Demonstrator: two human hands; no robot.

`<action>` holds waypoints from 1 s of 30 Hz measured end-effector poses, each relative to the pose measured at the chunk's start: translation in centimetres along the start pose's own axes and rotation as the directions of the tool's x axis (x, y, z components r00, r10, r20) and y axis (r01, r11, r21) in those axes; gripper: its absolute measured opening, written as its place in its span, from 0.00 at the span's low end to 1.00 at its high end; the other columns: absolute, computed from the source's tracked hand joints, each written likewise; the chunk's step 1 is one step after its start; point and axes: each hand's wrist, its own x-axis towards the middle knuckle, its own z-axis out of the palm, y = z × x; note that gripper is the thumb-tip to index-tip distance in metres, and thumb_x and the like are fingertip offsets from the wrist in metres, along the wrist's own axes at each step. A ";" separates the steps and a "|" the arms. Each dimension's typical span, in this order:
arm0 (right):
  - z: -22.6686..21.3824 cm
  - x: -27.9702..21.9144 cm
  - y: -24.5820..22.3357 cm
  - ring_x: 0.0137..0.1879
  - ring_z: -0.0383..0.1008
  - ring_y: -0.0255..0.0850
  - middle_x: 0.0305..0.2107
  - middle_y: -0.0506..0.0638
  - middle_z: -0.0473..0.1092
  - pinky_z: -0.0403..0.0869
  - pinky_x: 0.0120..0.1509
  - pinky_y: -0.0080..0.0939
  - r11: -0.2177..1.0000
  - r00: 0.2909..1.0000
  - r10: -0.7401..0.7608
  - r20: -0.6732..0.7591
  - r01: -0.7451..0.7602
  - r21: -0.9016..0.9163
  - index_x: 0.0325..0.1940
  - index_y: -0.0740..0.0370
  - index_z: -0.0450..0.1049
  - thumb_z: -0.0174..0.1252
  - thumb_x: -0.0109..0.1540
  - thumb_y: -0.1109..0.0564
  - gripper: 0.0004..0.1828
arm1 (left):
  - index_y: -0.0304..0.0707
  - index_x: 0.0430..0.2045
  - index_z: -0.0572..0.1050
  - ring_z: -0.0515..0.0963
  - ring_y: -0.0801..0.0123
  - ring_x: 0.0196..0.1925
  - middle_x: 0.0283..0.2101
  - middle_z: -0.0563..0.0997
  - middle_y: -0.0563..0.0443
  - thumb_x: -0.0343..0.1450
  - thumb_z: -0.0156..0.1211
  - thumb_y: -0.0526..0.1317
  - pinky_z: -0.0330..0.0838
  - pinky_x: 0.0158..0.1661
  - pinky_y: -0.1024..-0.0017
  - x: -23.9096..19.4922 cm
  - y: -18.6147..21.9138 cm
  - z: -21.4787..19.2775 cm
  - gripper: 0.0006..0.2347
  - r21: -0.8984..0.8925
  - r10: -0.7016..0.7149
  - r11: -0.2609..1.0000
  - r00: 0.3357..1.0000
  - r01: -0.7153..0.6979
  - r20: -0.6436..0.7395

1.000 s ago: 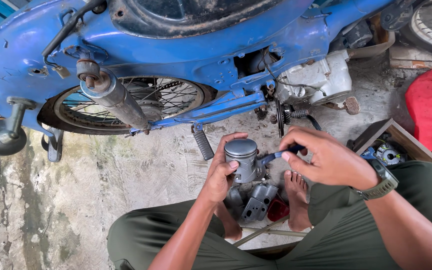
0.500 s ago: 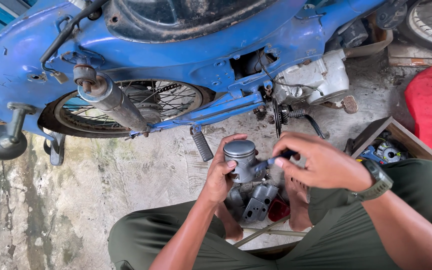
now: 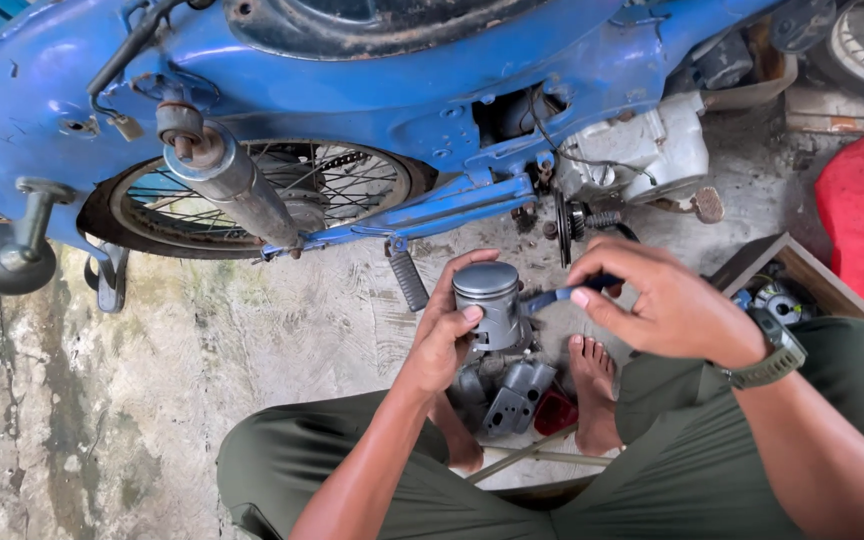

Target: Repairing a motorcycle engine by inspecting and installing a piston

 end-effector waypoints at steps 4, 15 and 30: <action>0.5 -0.3 -0.1 0.44 0.76 0.41 0.38 0.48 0.75 0.71 0.51 0.39 0.999 0.999 -0.036 0.032 0.036 0.007 0.45 0.58 0.74 0.54 0.66 0.52 0.09 | 0.36 0.63 0.66 0.78 0.63 0.53 0.53 0.79 0.42 0.65 0.63 0.51 0.73 0.52 0.69 -0.2 0.1 0.4 0.31 0.006 -0.012 1.000 1.000 0.012 -0.013; 0.4 0.0 -0.5 0.41 0.75 0.39 0.37 0.48 0.74 0.71 0.49 0.37 0.999 0.998 -0.040 -0.039 0.040 0.020 0.45 0.59 0.75 0.56 0.65 0.55 0.08 | 0.35 0.65 0.64 0.79 0.59 0.56 0.56 0.79 0.37 0.68 0.67 0.50 0.74 0.55 0.64 -0.1 -0.9 0.3 0.32 -0.127 -0.019 0.992 1.000 0.020 0.002; 2.5 -0.2 2.1 0.32 0.73 0.59 0.26 0.67 0.71 0.68 0.37 0.63 0.963 0.959 0.221 0.175 -0.243 0.114 0.43 0.66 0.71 0.54 0.65 0.56 0.10 | 0.45 0.61 0.73 0.85 0.58 0.42 0.44 0.84 0.40 0.62 0.53 0.39 0.79 0.42 0.70 2.0 -1.1 -1.6 0.27 -0.066 0.069 0.993 0.930 -0.099 -0.361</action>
